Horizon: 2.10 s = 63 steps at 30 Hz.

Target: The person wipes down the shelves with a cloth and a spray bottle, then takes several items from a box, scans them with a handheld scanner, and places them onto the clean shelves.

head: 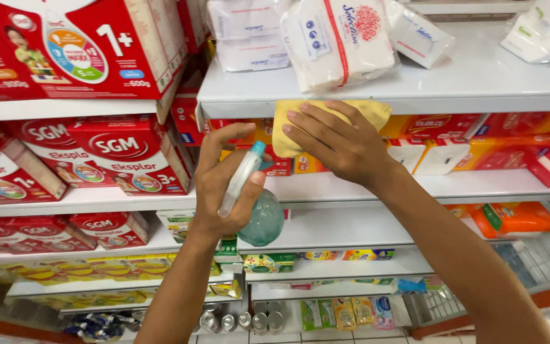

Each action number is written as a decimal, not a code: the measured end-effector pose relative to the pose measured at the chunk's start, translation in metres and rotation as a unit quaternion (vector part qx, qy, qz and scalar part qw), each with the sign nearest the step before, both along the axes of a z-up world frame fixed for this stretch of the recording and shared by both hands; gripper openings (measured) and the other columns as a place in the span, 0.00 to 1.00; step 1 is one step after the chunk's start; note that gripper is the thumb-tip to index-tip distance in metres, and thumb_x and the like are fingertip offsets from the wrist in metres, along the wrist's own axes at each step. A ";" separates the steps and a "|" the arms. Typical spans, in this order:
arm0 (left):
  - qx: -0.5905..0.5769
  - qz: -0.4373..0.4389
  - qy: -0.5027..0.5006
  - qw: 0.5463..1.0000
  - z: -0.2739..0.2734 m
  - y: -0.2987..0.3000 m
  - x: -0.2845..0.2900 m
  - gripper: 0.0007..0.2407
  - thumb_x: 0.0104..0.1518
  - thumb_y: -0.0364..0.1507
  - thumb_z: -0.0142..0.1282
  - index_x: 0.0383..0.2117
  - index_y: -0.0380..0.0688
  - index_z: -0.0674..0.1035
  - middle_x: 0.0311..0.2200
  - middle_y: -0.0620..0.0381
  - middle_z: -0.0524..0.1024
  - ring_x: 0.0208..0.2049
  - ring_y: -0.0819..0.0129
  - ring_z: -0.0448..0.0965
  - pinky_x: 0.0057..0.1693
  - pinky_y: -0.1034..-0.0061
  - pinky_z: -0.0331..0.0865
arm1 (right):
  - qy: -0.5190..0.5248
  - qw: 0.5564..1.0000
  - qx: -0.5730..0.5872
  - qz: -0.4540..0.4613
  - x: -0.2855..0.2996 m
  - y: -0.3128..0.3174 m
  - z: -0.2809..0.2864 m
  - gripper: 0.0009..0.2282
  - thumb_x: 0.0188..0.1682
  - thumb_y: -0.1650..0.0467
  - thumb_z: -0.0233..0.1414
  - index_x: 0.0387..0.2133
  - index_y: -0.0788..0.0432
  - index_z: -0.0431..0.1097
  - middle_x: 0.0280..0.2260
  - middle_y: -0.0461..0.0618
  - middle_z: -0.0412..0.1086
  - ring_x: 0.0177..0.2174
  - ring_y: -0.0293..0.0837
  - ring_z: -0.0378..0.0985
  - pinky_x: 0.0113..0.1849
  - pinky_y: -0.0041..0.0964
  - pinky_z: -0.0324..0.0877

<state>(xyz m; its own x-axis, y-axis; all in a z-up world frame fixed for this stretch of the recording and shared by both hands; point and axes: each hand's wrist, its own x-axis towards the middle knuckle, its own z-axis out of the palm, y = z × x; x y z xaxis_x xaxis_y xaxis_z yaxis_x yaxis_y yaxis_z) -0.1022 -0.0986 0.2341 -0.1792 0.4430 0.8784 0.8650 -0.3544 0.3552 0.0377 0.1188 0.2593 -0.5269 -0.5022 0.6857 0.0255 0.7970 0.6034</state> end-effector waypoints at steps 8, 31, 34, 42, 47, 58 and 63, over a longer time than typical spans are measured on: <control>-0.039 -0.153 -0.033 0.987 0.011 0.058 0.041 0.19 0.68 0.42 0.49 0.33 0.35 0.80 0.39 0.49 0.77 0.46 0.59 0.76 0.50 0.70 0.71 | 0.071 0.989 -0.118 0.055 0.084 0.037 -0.006 0.25 0.40 0.78 0.64 0.54 0.52 0.72 0.48 0.52 0.68 0.48 0.49 0.72 0.50 0.45 0.74; 0.208 -0.356 -0.351 0.840 0.017 0.270 0.148 0.33 0.65 0.59 0.44 0.51 0.32 0.69 0.28 0.58 0.64 0.28 0.71 0.66 0.39 0.75 0.66 | -0.038 0.905 -0.423 0.038 0.216 0.145 0.043 0.32 0.51 0.51 0.52 0.63 0.57 0.60 0.62 0.60 0.63 0.63 0.57 0.66 0.63 0.53 0.59; 0.281 -0.348 -0.409 0.795 0.012 0.283 0.162 0.34 0.65 0.60 0.40 0.53 0.34 0.68 0.28 0.57 0.64 0.29 0.69 0.67 0.41 0.75 0.65 | -0.052 0.915 -0.398 0.031 0.218 0.129 0.031 0.44 0.40 0.50 0.64 0.65 0.57 0.52 0.64 0.64 0.58 0.64 0.61 0.63 0.62 0.54 0.63; 0.147 -0.300 -0.185 0.924 0.033 0.259 0.143 0.36 0.60 0.44 0.68 0.69 0.42 0.59 0.53 0.49 0.69 0.49 0.62 0.75 0.58 0.70 0.73 | -0.001 0.921 -0.389 0.003 0.220 0.161 0.058 0.46 0.22 0.70 0.73 0.59 0.53 0.58 0.62 0.58 0.58 0.60 0.58 0.65 0.58 0.51 0.66; 0.086 -0.354 -0.173 0.915 0.040 0.240 0.133 0.41 0.53 0.36 0.75 0.65 0.51 0.51 0.55 0.49 0.70 0.54 0.60 0.78 0.60 0.69 0.77 | -0.062 0.899 -0.434 -0.007 0.231 0.175 0.085 0.42 0.29 0.73 0.71 0.63 0.57 0.62 0.64 0.54 0.59 0.63 0.52 0.65 0.63 0.48 0.66; 0.091 0.077 0.109 0.987 0.037 0.221 0.110 0.21 0.45 0.29 0.77 0.47 0.49 0.80 0.30 0.58 0.71 0.32 0.61 0.70 0.44 0.62 0.65 | -0.044 0.925 -0.376 -0.022 0.202 0.168 0.074 0.36 0.39 0.71 0.67 0.62 0.59 0.57 0.67 0.59 0.56 0.66 0.58 0.61 0.64 0.52 0.62; 0.178 -0.013 0.047 0.983 0.011 0.216 0.119 0.32 0.46 0.36 0.74 0.57 0.54 0.66 0.43 0.43 0.75 0.44 0.53 0.73 0.51 0.63 0.71 | -0.035 0.936 -0.349 -0.002 0.183 0.142 0.064 0.38 0.33 0.63 0.72 0.58 0.57 0.61 0.62 0.57 0.61 0.61 0.56 0.68 0.58 0.47 0.70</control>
